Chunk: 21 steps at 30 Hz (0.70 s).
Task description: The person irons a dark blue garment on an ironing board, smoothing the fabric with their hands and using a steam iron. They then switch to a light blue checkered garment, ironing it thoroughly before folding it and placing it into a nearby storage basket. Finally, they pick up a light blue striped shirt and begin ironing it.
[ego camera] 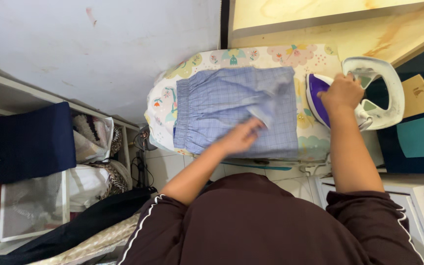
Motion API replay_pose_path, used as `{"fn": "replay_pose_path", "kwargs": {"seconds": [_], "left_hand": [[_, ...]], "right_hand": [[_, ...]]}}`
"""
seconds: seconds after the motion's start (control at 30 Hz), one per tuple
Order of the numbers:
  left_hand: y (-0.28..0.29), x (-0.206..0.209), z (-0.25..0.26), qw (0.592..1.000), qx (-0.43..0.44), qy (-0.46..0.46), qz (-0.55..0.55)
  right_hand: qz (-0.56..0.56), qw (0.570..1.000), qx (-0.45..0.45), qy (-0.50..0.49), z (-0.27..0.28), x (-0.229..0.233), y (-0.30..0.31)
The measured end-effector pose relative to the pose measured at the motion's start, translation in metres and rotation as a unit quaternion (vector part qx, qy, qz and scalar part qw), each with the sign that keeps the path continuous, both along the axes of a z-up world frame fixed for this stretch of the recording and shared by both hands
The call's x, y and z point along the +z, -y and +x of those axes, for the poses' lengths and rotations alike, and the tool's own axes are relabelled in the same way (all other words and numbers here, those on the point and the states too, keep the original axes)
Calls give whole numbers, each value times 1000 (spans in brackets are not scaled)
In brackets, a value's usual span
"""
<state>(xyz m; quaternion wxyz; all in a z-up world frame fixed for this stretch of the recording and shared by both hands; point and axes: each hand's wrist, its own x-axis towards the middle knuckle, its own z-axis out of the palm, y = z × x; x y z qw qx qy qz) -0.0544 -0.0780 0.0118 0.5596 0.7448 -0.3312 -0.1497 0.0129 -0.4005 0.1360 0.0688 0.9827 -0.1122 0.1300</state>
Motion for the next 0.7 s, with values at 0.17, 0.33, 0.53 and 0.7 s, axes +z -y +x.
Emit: {"fn": "replay_pose_path", "kwargs": {"seconds": [0.17, 0.33, 0.53, 0.7], "left_hand": [[-3, 43, -34, 985, -96, 141, 21], [-59, 42, -32, 996, 20, 87, -4], [-164, 61, -25, 957, 165, 162, 175], [-192, 82, -47, 940, 142, 144, 273]], "right_hand": [[162, 942, 272, 108, -40, -13, -40], [296, 820, 490, 5, -88, -11, -82], [256, 836, 445, -193, -74, -36, -71], [94, 880, 339, -319, -82, -22, -33]]}}
